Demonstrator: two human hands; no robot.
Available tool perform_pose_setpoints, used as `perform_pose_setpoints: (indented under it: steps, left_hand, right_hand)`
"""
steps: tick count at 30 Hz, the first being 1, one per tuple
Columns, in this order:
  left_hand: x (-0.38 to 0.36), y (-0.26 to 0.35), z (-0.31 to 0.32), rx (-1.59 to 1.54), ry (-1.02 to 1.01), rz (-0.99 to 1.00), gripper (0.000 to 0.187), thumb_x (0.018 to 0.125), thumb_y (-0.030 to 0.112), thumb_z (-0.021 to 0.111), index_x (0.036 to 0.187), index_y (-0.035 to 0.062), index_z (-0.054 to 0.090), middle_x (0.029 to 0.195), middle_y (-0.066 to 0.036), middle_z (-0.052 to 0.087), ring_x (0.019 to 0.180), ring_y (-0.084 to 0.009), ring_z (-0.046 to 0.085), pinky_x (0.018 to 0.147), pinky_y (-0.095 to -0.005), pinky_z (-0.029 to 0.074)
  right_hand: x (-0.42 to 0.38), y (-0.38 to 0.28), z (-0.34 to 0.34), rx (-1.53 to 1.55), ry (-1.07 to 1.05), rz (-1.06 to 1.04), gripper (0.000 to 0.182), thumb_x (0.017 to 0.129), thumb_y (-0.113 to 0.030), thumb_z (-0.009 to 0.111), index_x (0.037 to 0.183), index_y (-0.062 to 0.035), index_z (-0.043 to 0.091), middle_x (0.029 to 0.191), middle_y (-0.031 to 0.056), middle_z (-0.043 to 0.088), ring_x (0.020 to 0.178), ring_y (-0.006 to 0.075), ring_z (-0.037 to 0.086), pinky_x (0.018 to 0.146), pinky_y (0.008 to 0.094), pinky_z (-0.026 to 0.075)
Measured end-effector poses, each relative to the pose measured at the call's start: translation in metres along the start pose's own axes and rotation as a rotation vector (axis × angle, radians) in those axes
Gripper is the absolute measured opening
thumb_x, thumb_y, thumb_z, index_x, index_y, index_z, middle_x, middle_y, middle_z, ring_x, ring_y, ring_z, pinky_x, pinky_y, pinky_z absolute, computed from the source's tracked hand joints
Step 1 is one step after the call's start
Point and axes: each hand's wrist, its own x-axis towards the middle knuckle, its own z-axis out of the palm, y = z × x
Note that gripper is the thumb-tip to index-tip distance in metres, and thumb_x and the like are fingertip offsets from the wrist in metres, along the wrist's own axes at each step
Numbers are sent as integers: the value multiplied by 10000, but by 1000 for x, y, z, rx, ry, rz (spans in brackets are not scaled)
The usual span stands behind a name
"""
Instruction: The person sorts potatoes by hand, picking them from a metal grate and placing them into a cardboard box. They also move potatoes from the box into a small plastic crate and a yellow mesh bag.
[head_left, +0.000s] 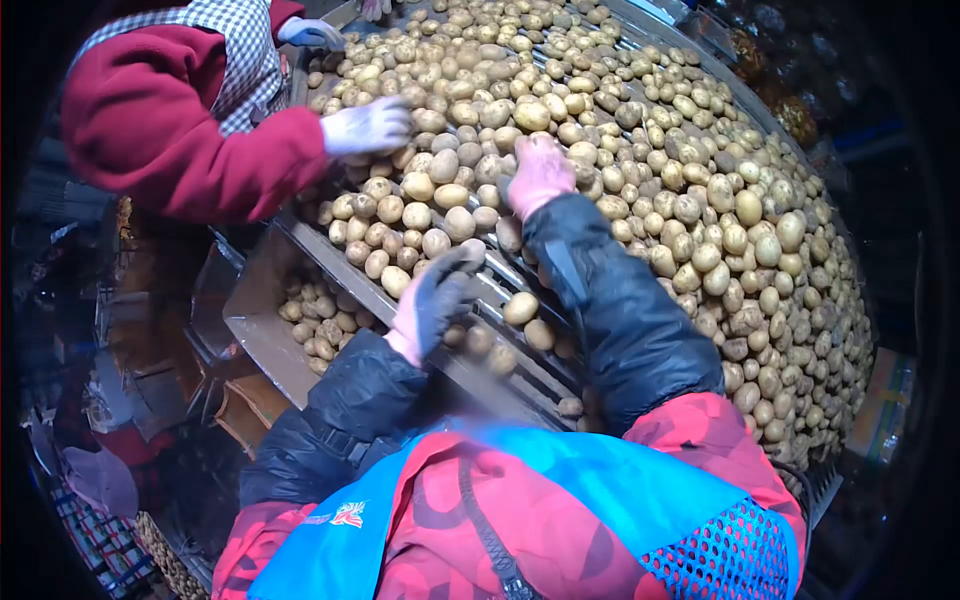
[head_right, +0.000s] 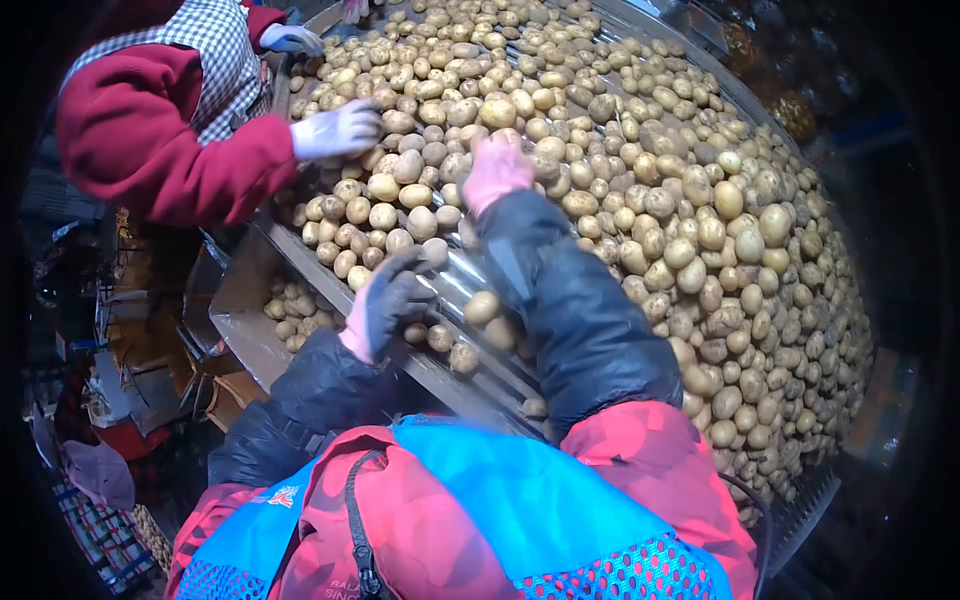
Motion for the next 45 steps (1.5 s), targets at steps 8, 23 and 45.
perform_pose_setpoints:
  steps: [8, 23, 45]
  left_hand:
    - [-64, -56, -83, -625, -216, 70, 590, 983, 449, 553, 1470, 144, 416, 1198, -119, 609, 877, -243, 646, 752, -361, 556]
    - [-317, -175, -194, -918, 633, 234, 527, 1022, 434, 503, 1459, 146, 445, 1273, -152, 621, 887, -268, 686, 695, -394, 614]
    - [-349, -275, -189, -145, 1094, 200, 376, 948, 31, 615, 1278, -1, 438, 1425, -158, 512, 1258, -241, 559, 1015, -333, 500]
  right_hand:
    - [-124, -44, -14, 617, 4, -364, 523, 784, -413, 783, 1169, -80, 669, 1059, 173, 666, 1015, 355, 646, 903, 411, 512]
    - [19, 50, -21, -56, -471, -180, 559, 705, -323, 771, 1208, -101, 674, 1070, 193, 711, 1014, 322, 689, 901, 402, 542]
    - [-46, -74, -44, 1152, -586, 157, 578, 925, -277, 689, 1424, -67, 488, 1128, 106, 638, 947, 189, 643, 758, 340, 553]
